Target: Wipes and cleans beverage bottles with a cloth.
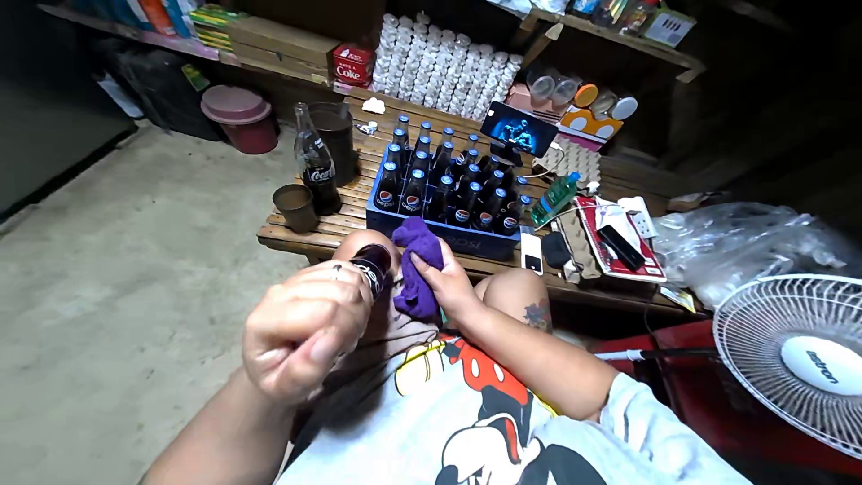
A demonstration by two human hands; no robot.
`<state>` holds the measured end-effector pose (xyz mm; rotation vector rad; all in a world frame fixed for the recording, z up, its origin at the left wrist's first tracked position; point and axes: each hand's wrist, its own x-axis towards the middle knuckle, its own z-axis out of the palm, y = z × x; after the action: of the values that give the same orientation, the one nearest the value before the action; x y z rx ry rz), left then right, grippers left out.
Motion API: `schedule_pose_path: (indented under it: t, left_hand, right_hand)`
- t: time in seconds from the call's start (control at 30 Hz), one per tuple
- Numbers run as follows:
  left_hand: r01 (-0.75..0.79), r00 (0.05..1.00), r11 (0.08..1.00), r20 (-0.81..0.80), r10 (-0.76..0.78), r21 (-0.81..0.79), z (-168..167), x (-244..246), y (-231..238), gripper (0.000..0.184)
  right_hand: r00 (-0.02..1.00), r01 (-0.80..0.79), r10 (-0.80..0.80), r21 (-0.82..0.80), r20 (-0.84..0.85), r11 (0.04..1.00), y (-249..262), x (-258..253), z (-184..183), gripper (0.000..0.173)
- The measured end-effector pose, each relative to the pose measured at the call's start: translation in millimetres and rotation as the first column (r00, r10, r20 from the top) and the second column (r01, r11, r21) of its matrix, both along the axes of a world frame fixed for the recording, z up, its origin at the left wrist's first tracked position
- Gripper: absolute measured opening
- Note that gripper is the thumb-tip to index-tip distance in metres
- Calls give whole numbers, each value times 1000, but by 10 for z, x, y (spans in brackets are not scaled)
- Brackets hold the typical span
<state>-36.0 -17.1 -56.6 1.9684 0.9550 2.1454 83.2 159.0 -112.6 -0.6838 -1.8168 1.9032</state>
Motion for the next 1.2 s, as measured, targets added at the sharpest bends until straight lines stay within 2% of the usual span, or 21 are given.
schedule_pose_path:
  t: [0.07,0.13,0.33,0.87,0.97,1.07,1.13,1.2]
  left_hand:
    - [10,997,1000,76,-10,-2,-70,-46,69,43]
    - [42,992,999,121,-41,-2,-101,-61,122,43]
    - [92,989,995,122,-87,-30,-143,-92,194,42]
    - [142,986,988,95,-137,-52,-183,-95,241,41]
    - [134,988,990,88,-129,-53,-191,-91,242,42]
    - [130,989,990,73,-126,-61,-193,-86,236,42]
    - [121,991,991,57,-117,-62,-196,-91,234,43]
    - [103,993,993,58,-100,-59,-205,-94,226,44]
  right_hand:
    - [1000,-8,8,163,0,987,-10,13,-28,48]
    - [1000,-26,25,244,6,969,-18,23,-28,47]
    - [996,-68,79,218,-40,974,-1,36,-42,45]
    - [973,-84,152,351,-171,933,-62,73,-46,46]
    - [944,-98,221,434,-244,895,-93,94,-30,45]
    - [864,-104,361,577,-350,810,-103,89,-53,51]
    - [835,-96,421,658,-355,747,-91,68,-72,52]
    - [848,-122,437,692,-301,712,-75,60,-82,54]
